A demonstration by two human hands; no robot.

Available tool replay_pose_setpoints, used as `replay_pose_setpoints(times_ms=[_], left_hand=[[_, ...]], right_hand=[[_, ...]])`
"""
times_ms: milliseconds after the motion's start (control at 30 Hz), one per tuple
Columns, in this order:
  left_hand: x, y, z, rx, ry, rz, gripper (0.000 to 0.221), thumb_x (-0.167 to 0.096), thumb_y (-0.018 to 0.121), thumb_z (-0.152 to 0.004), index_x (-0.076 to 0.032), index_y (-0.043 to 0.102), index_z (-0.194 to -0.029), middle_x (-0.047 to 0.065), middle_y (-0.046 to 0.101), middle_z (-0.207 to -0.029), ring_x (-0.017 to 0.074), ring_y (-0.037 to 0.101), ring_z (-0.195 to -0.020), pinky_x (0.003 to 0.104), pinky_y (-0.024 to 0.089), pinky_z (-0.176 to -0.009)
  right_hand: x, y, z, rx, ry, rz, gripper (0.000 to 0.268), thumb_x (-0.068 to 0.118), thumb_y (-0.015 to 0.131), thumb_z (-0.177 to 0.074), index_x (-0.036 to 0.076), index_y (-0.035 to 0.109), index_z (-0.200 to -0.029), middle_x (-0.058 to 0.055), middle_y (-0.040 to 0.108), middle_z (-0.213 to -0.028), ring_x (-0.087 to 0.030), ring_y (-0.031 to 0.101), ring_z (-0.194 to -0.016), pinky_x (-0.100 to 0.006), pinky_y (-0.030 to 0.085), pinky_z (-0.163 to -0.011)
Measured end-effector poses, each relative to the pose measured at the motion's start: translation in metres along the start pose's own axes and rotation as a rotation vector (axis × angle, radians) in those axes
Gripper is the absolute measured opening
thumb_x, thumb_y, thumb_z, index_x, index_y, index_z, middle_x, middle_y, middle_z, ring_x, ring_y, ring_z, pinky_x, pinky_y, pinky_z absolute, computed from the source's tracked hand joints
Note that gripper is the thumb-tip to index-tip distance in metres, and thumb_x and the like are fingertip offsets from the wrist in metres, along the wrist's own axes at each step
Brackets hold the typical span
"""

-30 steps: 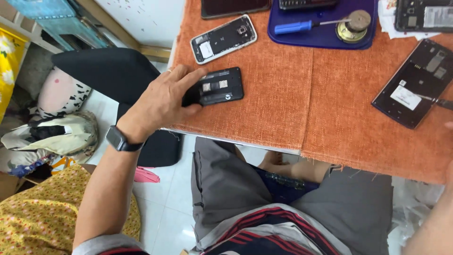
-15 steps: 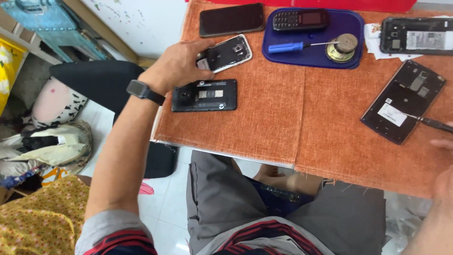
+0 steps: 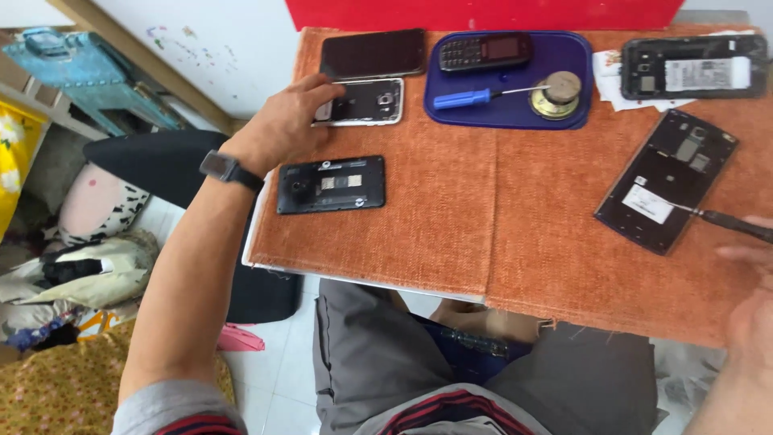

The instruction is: Disassembling multiple mobile phones by removing screws and prying off internal modules and back covers on a repair bench.

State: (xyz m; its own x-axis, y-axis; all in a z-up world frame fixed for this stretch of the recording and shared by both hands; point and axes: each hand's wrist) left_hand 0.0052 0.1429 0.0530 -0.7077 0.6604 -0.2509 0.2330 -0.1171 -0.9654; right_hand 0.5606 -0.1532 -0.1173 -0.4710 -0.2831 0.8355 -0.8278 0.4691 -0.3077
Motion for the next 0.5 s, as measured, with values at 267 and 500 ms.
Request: replay_pose_setpoints(times_ms=[267, 500], left_hand=[[-0.060, -0.010, 0.066, 0.234, -0.075, 0.045, 0.078, -0.037, 0.079, -0.080, -0.015, 0.051, -0.149, 0.014, 0.048, -0.155, 0.0324, 0.047, -0.138, 0.049, 0.037, -0.109], [-0.026, 0.003, 0.059, 0.052, 0.147, -0.154, 0.068, -0.007, 0.073, -0.066, -0.006, 0.064, -0.133, 0.014, 0.061, -0.143, 0.0364, 0.056, -0.132, 0.049, 0.045, -0.107]], right_hand=[[0.018, 0.008, -0.008, -0.169, 0.263, -0.034, 0.031, 0.026, 0.037, -0.136, 0.006, 0.047, -0.157, -0.016, 0.059, -0.150, -0.022, 0.062, -0.096, -0.031, 0.053, -0.100], [0.020, 0.009, -0.011, -0.158, 0.280, 0.029, 0.038, 0.036, 0.039, -0.133, 0.006, 0.049, -0.155, -0.017, 0.060, -0.150, -0.024, 0.063, -0.094, -0.030, 0.049, -0.089]])
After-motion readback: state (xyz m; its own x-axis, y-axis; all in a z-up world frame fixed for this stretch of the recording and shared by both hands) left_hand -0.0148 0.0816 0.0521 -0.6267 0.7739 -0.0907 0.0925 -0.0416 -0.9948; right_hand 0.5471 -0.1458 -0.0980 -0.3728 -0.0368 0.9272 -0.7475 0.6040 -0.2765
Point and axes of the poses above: each hand's wrist, its own z-axis away from the middle knuckle, its own y-axis out of the palm, x = y × z
